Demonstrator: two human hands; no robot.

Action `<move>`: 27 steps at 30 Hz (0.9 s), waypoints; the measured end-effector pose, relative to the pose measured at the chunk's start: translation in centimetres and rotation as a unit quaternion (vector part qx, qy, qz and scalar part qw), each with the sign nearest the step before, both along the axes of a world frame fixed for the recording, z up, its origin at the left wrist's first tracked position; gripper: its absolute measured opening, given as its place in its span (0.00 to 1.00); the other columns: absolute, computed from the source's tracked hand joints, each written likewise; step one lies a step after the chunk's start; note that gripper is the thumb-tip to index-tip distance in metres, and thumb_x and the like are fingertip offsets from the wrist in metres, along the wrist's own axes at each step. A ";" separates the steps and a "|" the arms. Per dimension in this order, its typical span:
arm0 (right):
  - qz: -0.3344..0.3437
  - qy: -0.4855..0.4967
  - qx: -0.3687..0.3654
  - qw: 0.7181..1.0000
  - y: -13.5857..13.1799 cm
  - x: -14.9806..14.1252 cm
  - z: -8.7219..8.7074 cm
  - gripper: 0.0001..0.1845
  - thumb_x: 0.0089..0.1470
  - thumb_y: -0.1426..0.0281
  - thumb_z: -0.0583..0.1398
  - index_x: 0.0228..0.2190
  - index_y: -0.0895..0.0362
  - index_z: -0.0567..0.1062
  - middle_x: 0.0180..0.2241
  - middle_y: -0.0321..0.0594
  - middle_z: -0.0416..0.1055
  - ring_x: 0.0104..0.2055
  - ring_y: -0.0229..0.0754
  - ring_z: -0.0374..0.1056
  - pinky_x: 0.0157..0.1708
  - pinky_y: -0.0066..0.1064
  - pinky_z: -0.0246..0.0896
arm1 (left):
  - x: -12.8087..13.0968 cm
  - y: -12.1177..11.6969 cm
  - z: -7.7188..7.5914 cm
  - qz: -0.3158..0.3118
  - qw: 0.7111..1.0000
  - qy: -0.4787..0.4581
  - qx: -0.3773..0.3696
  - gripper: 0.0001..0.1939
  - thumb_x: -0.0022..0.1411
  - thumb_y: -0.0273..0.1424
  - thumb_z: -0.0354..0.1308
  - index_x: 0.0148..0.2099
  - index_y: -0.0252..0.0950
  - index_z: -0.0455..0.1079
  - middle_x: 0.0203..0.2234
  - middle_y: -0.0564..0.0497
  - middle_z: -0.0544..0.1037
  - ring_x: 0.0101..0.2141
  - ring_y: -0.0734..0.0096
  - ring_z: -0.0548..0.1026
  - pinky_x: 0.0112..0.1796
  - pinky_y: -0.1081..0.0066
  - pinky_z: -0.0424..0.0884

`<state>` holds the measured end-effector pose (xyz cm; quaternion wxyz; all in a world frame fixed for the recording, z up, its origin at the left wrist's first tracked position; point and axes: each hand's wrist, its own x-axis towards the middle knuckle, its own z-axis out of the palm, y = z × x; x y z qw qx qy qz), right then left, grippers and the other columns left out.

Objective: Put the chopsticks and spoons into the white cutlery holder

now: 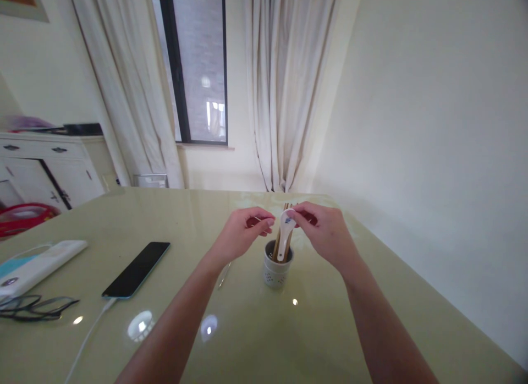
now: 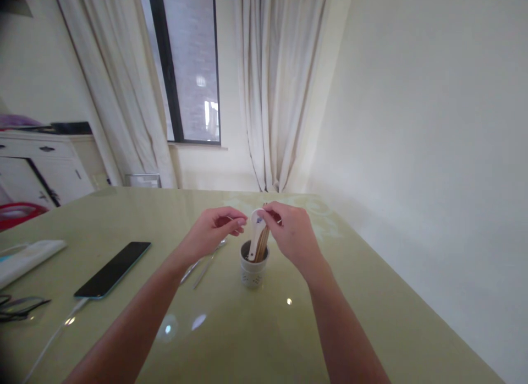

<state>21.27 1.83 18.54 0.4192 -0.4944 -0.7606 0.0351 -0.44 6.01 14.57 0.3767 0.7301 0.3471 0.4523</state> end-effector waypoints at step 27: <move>-0.038 -0.226 -0.210 0.950 2.6 -1.5 -4.1 0.06 0.59 0.68 0.70 0.30 0.54 0.82 0.33 0.40 0.83 0.35 0.42 0.76 0.31 0.28 0.56 | -5.8 6.4 -10.8 0.228 0.890 0.380 -0.106 0.05 0.64 0.27 0.59 0.41 0.34 0.76 0.43 0.39 0.82 0.45 0.54 0.81 0.43 0.64 0.71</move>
